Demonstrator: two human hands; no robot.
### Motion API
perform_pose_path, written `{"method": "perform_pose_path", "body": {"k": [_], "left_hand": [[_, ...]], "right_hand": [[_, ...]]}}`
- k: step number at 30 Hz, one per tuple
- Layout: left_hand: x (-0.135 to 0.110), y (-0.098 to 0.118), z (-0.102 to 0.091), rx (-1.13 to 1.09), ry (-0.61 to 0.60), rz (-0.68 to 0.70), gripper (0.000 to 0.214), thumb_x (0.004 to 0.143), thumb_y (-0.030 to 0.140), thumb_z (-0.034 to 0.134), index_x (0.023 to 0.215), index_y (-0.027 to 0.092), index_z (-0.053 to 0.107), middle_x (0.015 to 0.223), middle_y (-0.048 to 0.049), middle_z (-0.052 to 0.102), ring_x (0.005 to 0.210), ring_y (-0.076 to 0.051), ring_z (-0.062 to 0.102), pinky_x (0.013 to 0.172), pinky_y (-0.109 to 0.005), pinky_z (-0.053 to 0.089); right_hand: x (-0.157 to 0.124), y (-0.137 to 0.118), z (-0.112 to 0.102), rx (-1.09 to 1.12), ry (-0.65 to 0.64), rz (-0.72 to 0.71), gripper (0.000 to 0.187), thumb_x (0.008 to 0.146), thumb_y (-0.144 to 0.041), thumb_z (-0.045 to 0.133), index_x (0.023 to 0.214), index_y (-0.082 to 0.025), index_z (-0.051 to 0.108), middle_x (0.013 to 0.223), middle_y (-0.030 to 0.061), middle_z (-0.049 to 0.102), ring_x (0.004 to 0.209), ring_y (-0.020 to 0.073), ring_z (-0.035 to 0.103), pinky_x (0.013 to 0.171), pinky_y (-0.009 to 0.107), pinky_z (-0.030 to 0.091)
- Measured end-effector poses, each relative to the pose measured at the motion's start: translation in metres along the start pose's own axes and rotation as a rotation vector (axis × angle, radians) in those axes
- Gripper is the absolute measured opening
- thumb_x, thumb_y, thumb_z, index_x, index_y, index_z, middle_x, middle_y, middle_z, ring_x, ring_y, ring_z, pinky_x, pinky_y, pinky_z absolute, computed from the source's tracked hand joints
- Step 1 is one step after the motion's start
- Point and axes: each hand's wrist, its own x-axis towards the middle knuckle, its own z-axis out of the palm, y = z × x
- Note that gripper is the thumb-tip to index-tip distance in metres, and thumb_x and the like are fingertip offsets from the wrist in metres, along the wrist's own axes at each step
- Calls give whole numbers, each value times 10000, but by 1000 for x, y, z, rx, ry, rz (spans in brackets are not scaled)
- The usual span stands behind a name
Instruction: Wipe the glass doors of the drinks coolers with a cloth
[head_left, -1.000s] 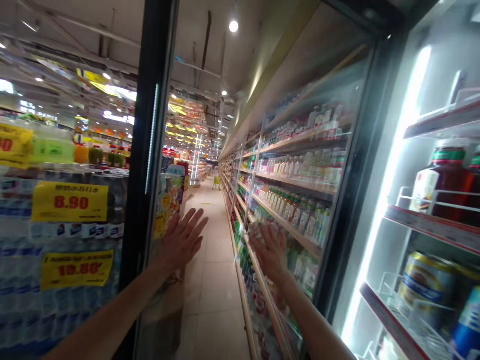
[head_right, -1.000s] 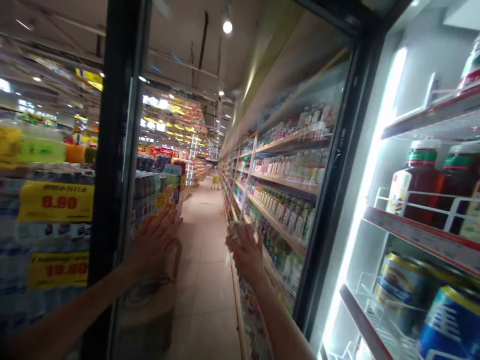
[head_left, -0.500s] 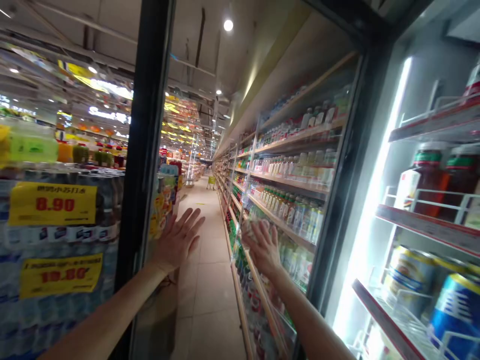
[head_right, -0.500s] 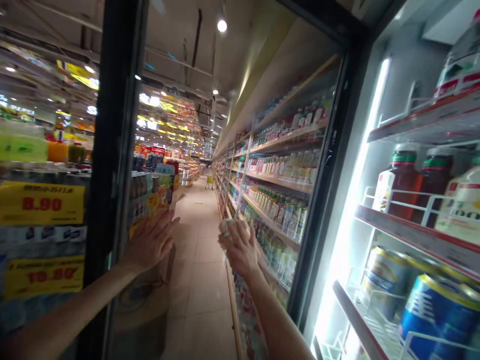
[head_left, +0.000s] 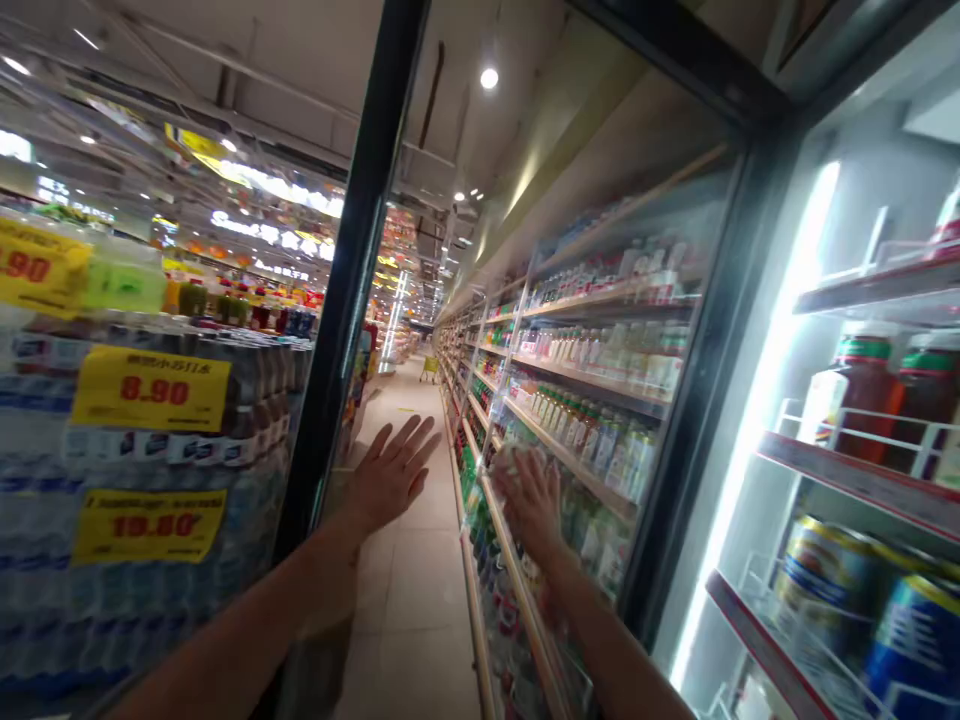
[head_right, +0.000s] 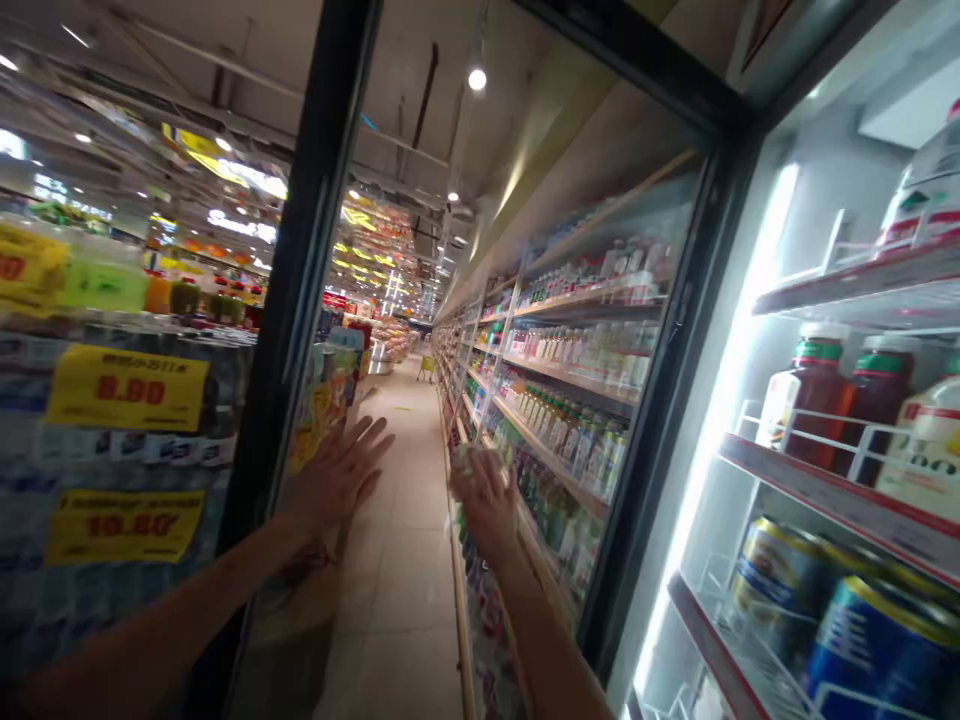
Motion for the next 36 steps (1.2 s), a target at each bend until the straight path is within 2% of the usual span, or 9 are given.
{"method": "perform_pose_path", "body": {"k": [5, 7, 11, 13, 20, 26, 28, 33, 36], "left_hand": [[0, 4, -9, 18, -3, 17, 524, 877, 228, 426, 1391, 192, 333, 1398, -65, 446, 1387, -178, 228, 1156, -396, 120], [0, 6, -11, 16, 5, 18, 527, 873, 224, 432, 1391, 192, 336, 1399, -71, 444, 1380, -187, 248, 1154, -402, 122], [0, 8, -13, -15, 21, 24, 559, 870, 225, 446, 1409, 199, 301, 1400, -80, 441, 1372, -196, 270, 1151, -409, 131], [0, 8, -15, -27, 28, 26, 572, 867, 223, 448, 1416, 205, 285, 1398, -78, 444, 1372, -192, 269, 1151, -404, 134], [0, 12, -23, -9, 8, 20, 557, 862, 217, 445, 1403, 208, 313, 1395, -79, 448, 1368, -190, 282, 1150, -399, 140], [0, 12, -21, -22, 9, 2, 522, 869, 222, 441, 1382, 215, 350, 1392, -74, 454, 1368, -194, 281, 1147, -406, 152], [0, 11, -20, -31, 12, -1, 502, 869, 219, 445, 1366, 212, 373, 1393, -74, 452, 1367, -195, 283, 1147, -405, 152], [0, 11, -23, -54, -5, 14, 483, 870, 216, 440, 1351, 213, 397, 1386, -72, 461, 1363, -187, 290, 1147, -393, 157], [0, 13, -24, -64, 8, -1, 481, 869, 204, 439, 1348, 218, 402, 1382, -74, 466, 1359, -193, 299, 1143, -404, 168]], "right_hand": [[16, 56, -7, -97, 324, 749, 456, 880, -249, 317, 1293, -174, 495, 1407, 173, 386, 1344, 301, 285, 1011, 597, 292], [26, 36, -6, -94, 314, 705, 470, 877, -263, 329, 1318, -176, 467, 1403, 162, 398, 1354, 285, 269, 1030, 570, 292], [33, -30, -3, -15, 39, 71, 461, 835, -186, 433, 1283, -271, 501, 1390, 48, 452, 1387, 227, 204, 1110, 503, 183], [29, -35, -6, 5, -44, -79, 481, 834, -167, 444, 1293, -306, 484, 1378, 22, 470, 1388, 210, 204, 1123, 495, 139], [22, 47, -18, -44, 298, 757, 523, 892, -258, 269, 1388, -120, 357, 1372, 184, 426, 1340, 276, 296, 1048, 543, 276], [48, -50, 2, 54, 124, 208, 478, 852, -289, 468, 1329, -272, 443, 1449, 78, 359, 1398, 275, 160, 1090, 544, 197], [46, -52, -1, 34, 94, 89, 437, 843, -261, 490, 1275, -326, 494, 1427, 37, 398, 1395, 251, 179, 1099, 535, 172], [26, 39, -17, -48, 201, 501, 410, 865, -249, 382, 1243, -225, 538, 1377, 114, 438, 1340, 268, 290, 1035, 544, 290], [32, 52, -15, -50, 323, 710, 474, 860, -241, 315, 1292, -151, 488, 1391, 163, 397, 1339, 279, 279, 1029, 557, 302]]}}
